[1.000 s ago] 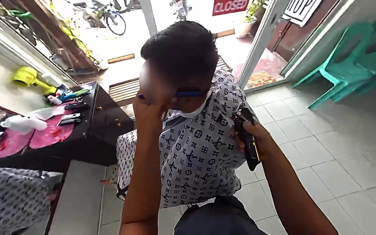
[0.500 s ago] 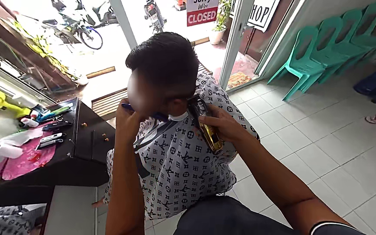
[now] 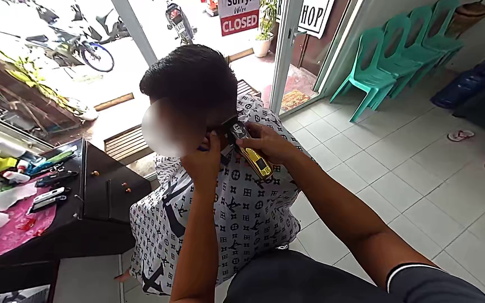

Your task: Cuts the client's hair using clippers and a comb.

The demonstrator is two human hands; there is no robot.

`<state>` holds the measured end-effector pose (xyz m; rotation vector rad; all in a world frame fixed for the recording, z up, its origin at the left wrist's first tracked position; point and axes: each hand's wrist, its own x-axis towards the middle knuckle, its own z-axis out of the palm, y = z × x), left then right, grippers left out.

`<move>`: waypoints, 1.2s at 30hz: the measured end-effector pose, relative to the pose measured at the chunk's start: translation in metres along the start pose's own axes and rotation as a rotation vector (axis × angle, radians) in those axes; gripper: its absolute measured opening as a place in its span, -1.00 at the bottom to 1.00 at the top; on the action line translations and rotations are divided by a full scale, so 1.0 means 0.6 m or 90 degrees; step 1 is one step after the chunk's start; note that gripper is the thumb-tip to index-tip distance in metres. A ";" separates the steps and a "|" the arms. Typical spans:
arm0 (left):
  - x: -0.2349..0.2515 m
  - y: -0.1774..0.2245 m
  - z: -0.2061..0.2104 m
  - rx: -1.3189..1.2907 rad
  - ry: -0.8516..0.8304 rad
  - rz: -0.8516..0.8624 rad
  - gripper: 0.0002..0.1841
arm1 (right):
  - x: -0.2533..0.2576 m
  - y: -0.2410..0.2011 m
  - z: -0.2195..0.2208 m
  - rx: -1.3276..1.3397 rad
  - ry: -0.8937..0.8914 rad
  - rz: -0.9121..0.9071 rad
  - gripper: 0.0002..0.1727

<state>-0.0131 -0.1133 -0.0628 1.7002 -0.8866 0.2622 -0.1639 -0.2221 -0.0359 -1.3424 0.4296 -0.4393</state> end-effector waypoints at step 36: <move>-0.001 -0.030 -0.024 -0.026 -0.066 -0.063 -0.54 | -0.047 -0.019 0.026 -0.547 0.067 -0.216 -0.27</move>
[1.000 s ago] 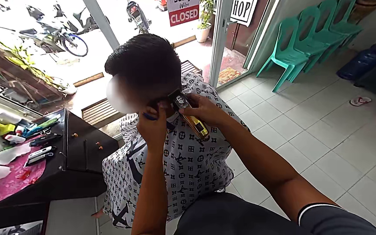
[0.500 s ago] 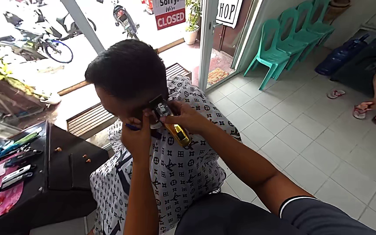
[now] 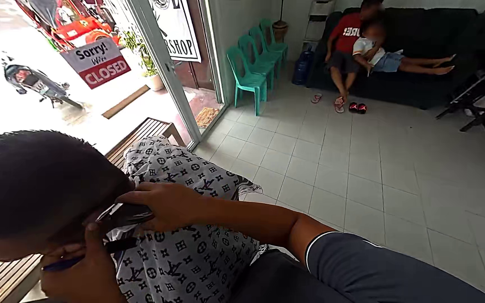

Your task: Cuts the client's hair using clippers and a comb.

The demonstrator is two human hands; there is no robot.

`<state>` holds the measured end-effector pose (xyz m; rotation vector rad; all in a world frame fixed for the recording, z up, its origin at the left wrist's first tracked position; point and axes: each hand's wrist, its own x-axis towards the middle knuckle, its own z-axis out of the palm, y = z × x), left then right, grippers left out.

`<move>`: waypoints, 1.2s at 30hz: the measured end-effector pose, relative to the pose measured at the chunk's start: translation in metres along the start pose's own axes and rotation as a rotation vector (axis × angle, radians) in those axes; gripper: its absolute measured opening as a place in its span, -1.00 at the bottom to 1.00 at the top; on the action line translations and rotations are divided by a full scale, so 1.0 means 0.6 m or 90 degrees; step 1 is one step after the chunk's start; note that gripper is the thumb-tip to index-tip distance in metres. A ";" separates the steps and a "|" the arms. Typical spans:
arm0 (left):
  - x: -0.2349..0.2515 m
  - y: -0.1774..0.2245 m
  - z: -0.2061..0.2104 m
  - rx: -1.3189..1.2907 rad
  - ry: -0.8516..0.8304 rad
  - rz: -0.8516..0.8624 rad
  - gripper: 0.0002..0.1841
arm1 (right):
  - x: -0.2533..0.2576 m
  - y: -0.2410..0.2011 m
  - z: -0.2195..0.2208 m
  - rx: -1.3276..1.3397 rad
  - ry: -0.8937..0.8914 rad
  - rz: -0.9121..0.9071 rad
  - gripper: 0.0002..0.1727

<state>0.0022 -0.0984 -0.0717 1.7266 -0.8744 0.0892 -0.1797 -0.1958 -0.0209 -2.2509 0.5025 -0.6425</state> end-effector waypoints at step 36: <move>0.000 -0.020 0.000 0.070 0.023 -0.050 -0.70 | 0.030 -0.008 0.081 0.754 -0.016 0.201 -0.50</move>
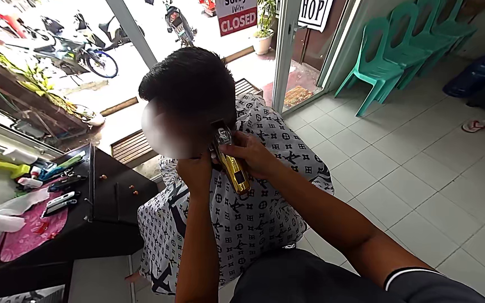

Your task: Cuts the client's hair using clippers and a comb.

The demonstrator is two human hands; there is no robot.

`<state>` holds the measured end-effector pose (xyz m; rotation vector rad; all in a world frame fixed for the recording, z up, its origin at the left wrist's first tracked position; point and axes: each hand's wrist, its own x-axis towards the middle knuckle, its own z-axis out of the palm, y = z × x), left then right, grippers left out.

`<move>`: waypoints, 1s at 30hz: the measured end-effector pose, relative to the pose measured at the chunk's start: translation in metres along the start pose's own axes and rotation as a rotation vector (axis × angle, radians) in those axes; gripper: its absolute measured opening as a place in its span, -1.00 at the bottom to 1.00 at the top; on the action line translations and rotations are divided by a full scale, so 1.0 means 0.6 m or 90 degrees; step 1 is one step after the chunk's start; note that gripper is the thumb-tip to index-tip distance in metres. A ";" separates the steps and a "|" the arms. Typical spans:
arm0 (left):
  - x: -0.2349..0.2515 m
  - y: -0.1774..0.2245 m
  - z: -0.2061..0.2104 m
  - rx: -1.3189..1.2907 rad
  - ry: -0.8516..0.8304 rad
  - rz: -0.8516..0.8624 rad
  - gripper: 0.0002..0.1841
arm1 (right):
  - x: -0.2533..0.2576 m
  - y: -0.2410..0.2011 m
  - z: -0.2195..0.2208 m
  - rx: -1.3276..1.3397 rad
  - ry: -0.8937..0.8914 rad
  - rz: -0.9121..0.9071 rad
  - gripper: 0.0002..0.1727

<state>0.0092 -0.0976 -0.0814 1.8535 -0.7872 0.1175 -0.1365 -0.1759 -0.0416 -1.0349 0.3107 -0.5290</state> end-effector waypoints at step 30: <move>-0.005 0.007 -0.015 -0.057 -0.059 -0.046 -0.80 | -0.014 -0.006 0.032 -0.228 0.064 -0.078 -0.35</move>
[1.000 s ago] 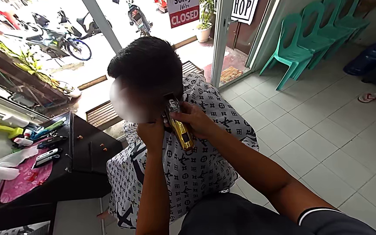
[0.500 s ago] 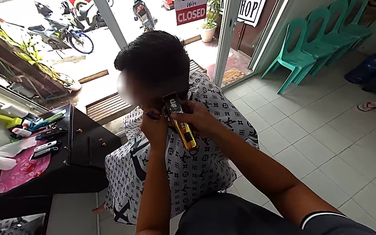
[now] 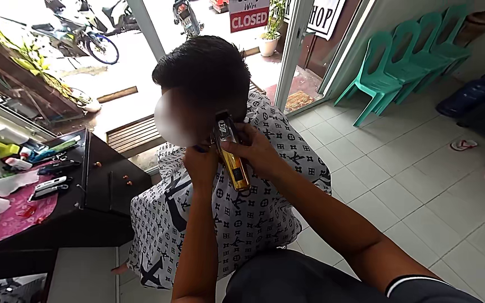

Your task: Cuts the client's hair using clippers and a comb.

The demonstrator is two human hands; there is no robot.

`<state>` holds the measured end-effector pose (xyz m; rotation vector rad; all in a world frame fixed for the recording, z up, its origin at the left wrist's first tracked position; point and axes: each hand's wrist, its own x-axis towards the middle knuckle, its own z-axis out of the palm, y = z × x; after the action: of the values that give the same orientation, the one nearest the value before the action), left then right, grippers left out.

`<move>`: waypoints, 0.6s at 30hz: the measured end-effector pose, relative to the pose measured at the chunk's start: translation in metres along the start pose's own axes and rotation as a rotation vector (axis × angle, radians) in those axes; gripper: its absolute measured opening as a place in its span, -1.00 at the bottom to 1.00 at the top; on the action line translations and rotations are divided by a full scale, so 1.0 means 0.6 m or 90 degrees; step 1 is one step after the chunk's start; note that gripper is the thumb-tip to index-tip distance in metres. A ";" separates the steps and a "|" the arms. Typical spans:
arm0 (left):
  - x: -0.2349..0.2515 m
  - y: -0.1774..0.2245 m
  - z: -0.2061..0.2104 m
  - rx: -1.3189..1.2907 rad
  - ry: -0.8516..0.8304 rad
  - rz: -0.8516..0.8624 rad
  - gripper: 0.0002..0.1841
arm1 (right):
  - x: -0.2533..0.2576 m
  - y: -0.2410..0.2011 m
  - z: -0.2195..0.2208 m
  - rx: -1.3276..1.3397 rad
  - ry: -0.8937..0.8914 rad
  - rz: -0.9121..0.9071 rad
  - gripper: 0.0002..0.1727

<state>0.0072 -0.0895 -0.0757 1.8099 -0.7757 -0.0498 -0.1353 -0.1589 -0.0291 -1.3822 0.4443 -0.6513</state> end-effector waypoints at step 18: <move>0.091 0.042 -0.139 -0.550 -0.166 -0.144 -0.86 | -0.070 -0.013 -0.060 -0.188 0.041 -0.081 -0.21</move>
<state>0.0710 -0.0533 -0.0033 1.0568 -0.5867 -0.6775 -0.1911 -0.1586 -0.0301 -1.6830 0.5220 -0.7573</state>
